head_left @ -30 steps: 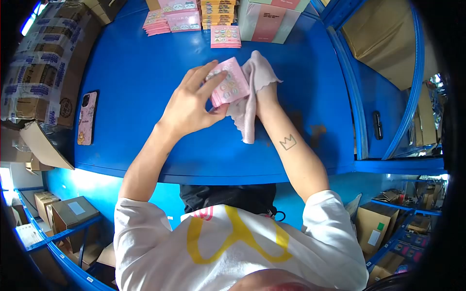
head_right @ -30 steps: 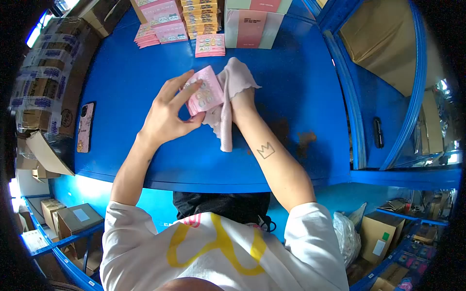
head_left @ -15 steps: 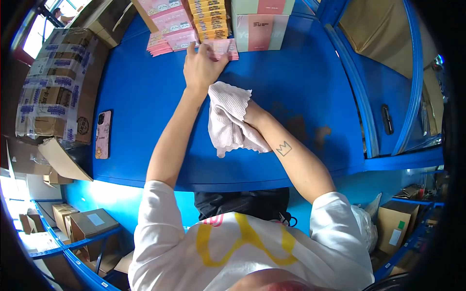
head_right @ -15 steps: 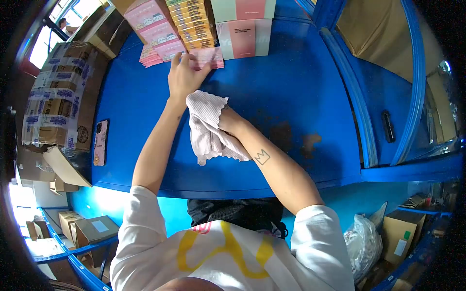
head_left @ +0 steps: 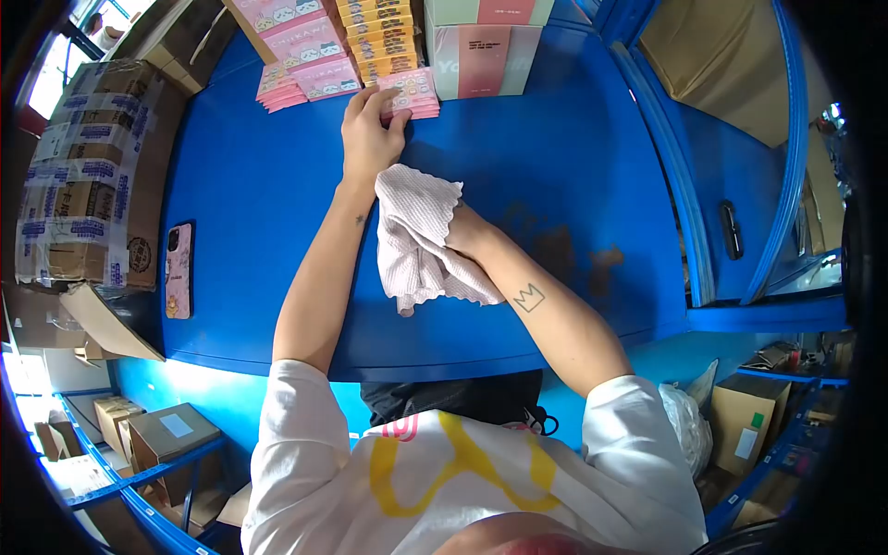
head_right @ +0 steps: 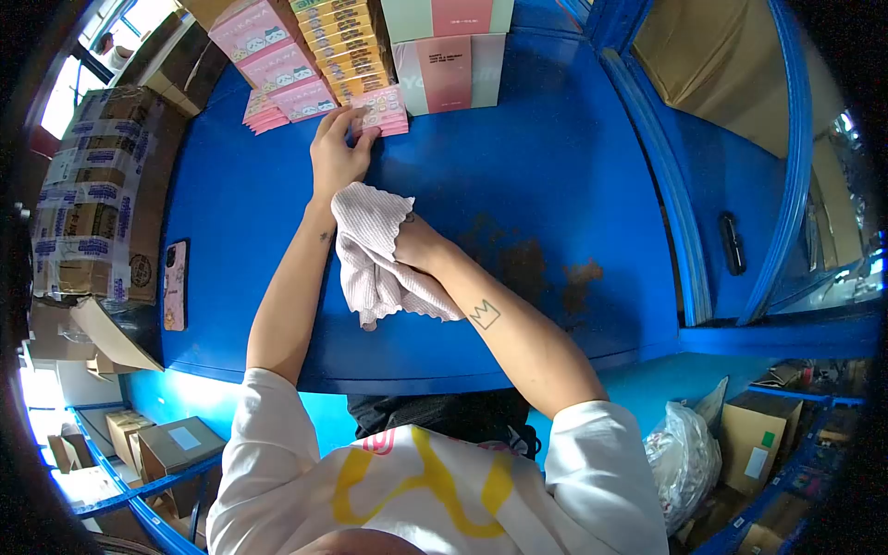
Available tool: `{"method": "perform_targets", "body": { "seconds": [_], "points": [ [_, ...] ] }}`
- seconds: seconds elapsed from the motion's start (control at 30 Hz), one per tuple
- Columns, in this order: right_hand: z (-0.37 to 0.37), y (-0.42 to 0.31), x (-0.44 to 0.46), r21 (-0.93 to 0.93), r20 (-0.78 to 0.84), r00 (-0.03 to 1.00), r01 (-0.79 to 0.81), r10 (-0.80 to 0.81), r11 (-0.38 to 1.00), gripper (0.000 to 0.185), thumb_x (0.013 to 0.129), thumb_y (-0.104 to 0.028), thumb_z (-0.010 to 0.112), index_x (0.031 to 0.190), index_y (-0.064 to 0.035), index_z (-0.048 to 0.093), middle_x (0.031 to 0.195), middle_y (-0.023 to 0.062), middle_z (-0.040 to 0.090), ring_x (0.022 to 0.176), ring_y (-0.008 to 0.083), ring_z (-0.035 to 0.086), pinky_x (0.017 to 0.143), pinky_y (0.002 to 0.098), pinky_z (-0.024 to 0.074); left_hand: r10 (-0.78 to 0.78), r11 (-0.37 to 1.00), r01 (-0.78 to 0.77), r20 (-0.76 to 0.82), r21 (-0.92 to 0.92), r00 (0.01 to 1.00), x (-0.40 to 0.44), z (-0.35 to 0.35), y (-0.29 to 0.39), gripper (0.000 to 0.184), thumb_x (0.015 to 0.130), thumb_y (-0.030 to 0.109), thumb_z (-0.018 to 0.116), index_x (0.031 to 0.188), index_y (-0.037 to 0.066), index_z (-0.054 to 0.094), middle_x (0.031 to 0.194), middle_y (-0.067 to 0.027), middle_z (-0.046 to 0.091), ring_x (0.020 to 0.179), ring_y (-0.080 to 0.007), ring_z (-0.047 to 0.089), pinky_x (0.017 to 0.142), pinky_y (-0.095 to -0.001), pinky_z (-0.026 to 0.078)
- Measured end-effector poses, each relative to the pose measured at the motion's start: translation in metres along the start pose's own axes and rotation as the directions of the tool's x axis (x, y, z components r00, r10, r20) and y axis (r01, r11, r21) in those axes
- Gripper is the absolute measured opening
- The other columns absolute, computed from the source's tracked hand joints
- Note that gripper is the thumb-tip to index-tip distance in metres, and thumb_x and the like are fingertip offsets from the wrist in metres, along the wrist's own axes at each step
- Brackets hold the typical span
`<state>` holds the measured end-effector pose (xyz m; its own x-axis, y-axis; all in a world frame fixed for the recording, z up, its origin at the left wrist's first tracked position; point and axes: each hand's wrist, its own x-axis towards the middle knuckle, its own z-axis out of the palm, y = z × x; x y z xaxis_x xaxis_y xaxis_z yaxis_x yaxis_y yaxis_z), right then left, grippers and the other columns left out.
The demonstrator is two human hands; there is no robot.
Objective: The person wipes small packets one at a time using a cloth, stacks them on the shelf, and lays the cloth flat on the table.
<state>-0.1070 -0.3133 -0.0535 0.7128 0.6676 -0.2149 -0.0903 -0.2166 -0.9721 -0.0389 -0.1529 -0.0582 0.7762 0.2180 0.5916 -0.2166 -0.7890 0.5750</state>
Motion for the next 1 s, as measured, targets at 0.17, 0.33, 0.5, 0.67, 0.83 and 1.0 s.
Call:
{"method": "perform_targets", "body": {
  "seconds": [0.17,0.33,0.5,0.67,0.83,1.0],
  "points": [
    [0.0,0.002,-0.004,-0.151,-0.016,0.993,0.116,-0.12,0.982,0.06,0.092,-0.033,0.064,0.142,-0.0105,0.042,0.146,0.014,0.043,0.13,0.0318,0.047,0.11,0.0393,0.0378,-0.007,1.0,0.008,0.023,-0.027,1.0,0.0,0.001,0.002,0.038,0.071,0.009,0.08,0.106,0.003,0.069,0.12,-0.0193,0.06,0.094,-0.0325,0.064,0.084,-0.035,0.053],
    [-0.006,0.035,0.014,0.042,-0.016,0.961,0.275,-0.274,0.961,0.063,0.087,-0.031,0.071,0.14,-0.0089,0.044,0.144,0.0111,0.046,0.13,0.0268,0.048,0.108,0.0367,0.0395,-0.023,0.999,0.024,0.035,-0.029,0.999,0.003,0.003,-0.004,0.043,0.07,0.01,0.081,0.109,0.003,0.066,0.115,-0.0199,0.061,0.093,-0.0325,0.064,0.084,-0.0352,0.053],
    [-0.001,0.012,-0.001,0.419,-0.047,0.997,-0.042,0.068,0.907,0.065,0.086,-0.026,0.073,0.141,-0.0093,0.044,0.143,0.0102,0.047,0.129,0.0248,0.049,0.108,0.0368,0.0398,-0.203,0.965,0.221,0.132,-0.139,0.97,0.005,-0.009,0.005,0.049,0.069,0.009,0.081,0.114,0.002,0.061,0.111,-0.0195,0.061,0.092,-0.0324,0.064,0.083,-0.0365,0.053],
    [-0.001,0.017,0.004,0.269,-0.085,0.991,-0.078,0.104,0.96,0.063,0.086,-0.025,0.073,0.14,-0.0099,0.045,0.142,0.0102,0.049,0.127,0.0246,0.051,0.107,0.0358,0.041,-0.195,0.978,0.202,0.105,-0.057,0.975,0.006,0.0,-0.004,0.057,0.067,0.012,0.085,0.118,0.005,0.059,0.104,-0.015,0.064,0.086,-0.0266,0.065,0.076,-0.0332,0.054],
    [0.001,0.011,0.004,0.416,-0.07,0.995,0.094,-0.072,0.904,0.063,0.085,-0.033,0.073,0.138,-0.0105,0.048,0.139,0.011,0.051,0.127,0.0259,0.051,0.108,0.036,0.0407,-0.034,0.997,0.031,-0.043,-0.074,0.998,0.005,-0.007,0.0,0.044,0.072,0.01,0.078,0.111,0.0,0.06,0.103,-0.0172,0.062,0.085,-0.0315,0.063,0.078,-0.0373,0.053],
    [0.006,0.029,0.015,0.284,-0.103,0.961,0.276,-0.257,0.918,0.06,0.087,-0.031,0.07,0.14,-0.0156,0.046,0.14,0.0113,0.05,0.129,0.0295,0.049,0.108,0.04,0.0406,-0.093,0.996,0.082,-0.458,-0.045,0.884,0.035,-0.058,-0.04,0.031,0.079,0.02,0.067,0.1,-0.002,0.06,0.091,-0.0173,0.063,0.075,-0.0294,0.059,0.071,-0.0365,0.049]
  ]
}}
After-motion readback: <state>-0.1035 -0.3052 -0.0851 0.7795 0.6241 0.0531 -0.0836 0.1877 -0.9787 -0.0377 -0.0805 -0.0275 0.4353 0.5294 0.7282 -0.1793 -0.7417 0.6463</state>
